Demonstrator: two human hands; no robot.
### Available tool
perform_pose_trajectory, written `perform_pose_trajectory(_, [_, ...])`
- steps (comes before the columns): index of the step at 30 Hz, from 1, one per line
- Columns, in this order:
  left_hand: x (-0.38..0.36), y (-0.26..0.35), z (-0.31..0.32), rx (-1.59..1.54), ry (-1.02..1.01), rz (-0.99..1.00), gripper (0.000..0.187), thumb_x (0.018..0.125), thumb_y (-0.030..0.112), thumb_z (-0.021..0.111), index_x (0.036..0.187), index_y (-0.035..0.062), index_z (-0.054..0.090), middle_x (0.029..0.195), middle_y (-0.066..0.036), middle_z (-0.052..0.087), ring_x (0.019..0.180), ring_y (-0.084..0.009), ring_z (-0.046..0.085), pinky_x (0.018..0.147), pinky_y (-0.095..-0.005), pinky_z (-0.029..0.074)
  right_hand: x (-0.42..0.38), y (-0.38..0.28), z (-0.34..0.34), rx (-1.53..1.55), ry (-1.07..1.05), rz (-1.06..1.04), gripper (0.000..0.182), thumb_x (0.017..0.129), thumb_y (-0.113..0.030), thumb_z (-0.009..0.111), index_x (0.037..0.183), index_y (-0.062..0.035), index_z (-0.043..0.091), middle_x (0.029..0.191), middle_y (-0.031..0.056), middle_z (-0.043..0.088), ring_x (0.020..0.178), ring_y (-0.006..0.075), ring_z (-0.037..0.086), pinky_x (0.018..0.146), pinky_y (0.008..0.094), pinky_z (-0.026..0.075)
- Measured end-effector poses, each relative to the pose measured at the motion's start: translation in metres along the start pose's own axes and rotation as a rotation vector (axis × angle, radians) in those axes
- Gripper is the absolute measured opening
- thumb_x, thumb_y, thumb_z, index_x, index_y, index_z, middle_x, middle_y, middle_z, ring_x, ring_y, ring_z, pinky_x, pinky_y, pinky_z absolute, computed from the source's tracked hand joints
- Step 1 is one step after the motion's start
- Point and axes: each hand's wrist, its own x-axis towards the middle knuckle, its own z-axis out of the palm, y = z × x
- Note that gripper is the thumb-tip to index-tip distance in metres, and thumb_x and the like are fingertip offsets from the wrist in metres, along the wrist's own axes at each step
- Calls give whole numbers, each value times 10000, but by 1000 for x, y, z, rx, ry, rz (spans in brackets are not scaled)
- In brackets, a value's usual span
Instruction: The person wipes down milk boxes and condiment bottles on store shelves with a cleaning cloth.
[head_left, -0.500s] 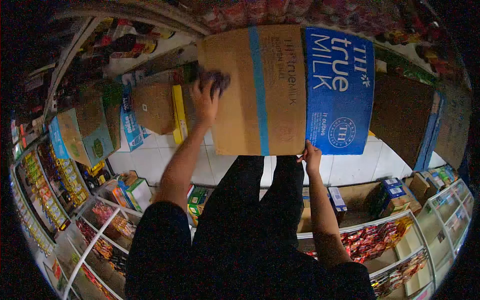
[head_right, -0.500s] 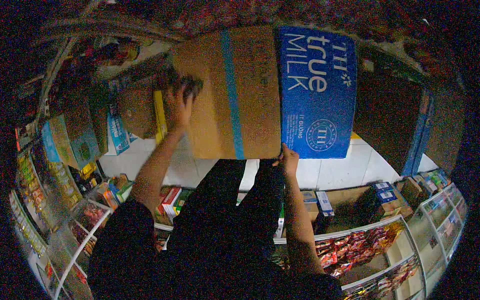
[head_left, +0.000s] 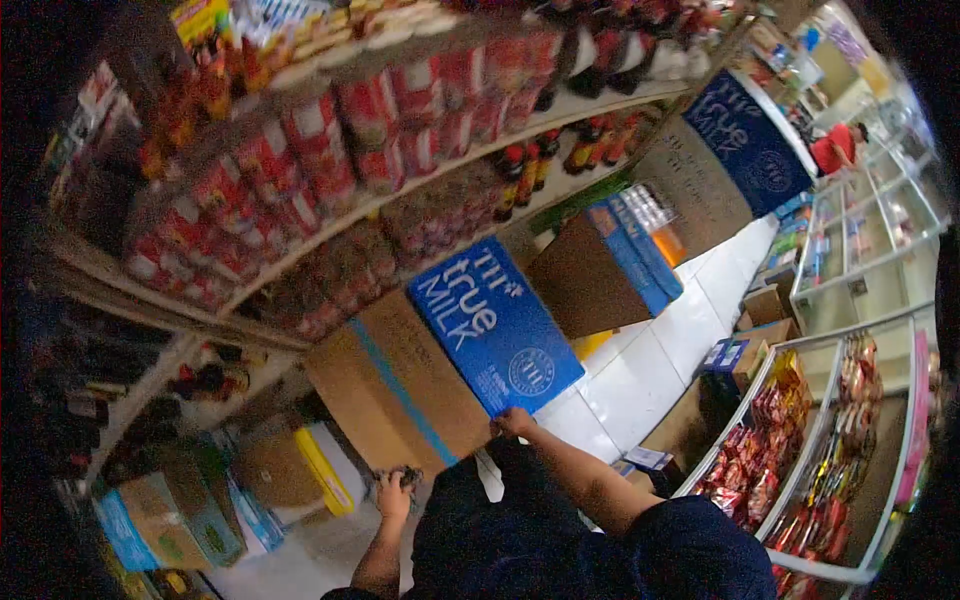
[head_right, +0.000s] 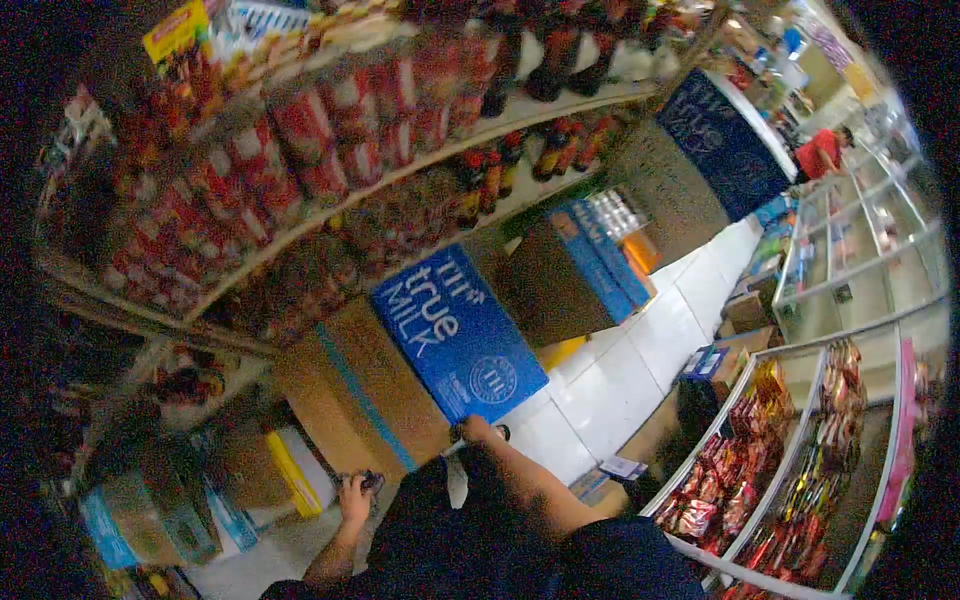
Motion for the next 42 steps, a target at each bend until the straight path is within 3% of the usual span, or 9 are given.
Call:
perform_pose_trajectory(5, [34,33,-25,-642,-218,82,434,669,116,660,1044,11,471,1014,-137,524,923,-239,509,790,-331,403,-47,-47,-41,68,-51,-271,356,730,-408,544,787,-64,618,630,63,585,553,169,563,487,284,451])
perform_pose_trajectory(7, [39,68,-26,-814,-152,166,461,663,113,676,1056,-10,469,1006,-134,532,926,-220,511,803,-320,399,-76,-84,-49,463,-162,-29,498,724,-461,555,1041,-78,520,952,84,552,856,178,525,641,316,451])
perform_pose_trajectory(11, [30,178,-52,-665,-198,464,462,732,249,614,1076,-9,446,1034,-171,524,940,-261,517,782,-329,405,-119,-147,-49,866,-218,-278,631,743,-409,579,1219,-63,353,1157,85,413,1085,177,371,789,341,399])
perform_pose_trajectory(14, [25,221,-112,-453,-435,648,412,762,232,567,1075,-23,490,1013,-134,550,941,-214,514,805,-310,399,-110,-147,-70,692,-152,-312,320,760,-251,588,995,-47,513,887,51,539,826,139,515,713,281,430])
perform_pose_trajectory(15, [28,228,-148,-353,-516,742,361,751,223,560,1042,14,520,993,-129,562,903,-234,547,766,-331,421,-130,-161,-80,992,-178,-246,196,762,-199,578,888,-53,544,761,13,549,701,112,529,660,249,437])
perform_pose_trajectory(18, [-43,274,-331,-376,186,684,344,677,72,612,1009,10,548,910,-95,588,784,-173,554,710,-296,437,-152,-172,-104,1136,-81,-214,167,751,-178,585,878,-75,550,786,16,564,713,114,534,645,257,439])
perform_pose_trajectory(30, [-72,294,-336,-558,-317,897,297,700,96,576,983,16,542,887,-94,578,766,-175,543,700,-298,429,-148,-119,-111,1018,209,-207,155,720,-215,599,726,-63,576,655,36,568,546,122,516,514,259,417])
perform_pose_trajectory(32, [-75,302,-341,-595,-375,945,289,704,101,569,979,17,541,883,-94,576,762,-175,541,698,-298,427,-135,-116,-113,775,268,2,159,721,-210,595,728,-52,581,669,43,577,569,117,523,528,252,417])
perform_pose_trajectory(42, [-98,310,-368,-696,-629,1015,252,725,123,536,955,21,535,863,-93,567,746,-178,531,688,-300,420,-142,-140,-116,646,327,-97,271,695,-288,621,813,-45,600,778,79,595,750,162,546,701,290,427])
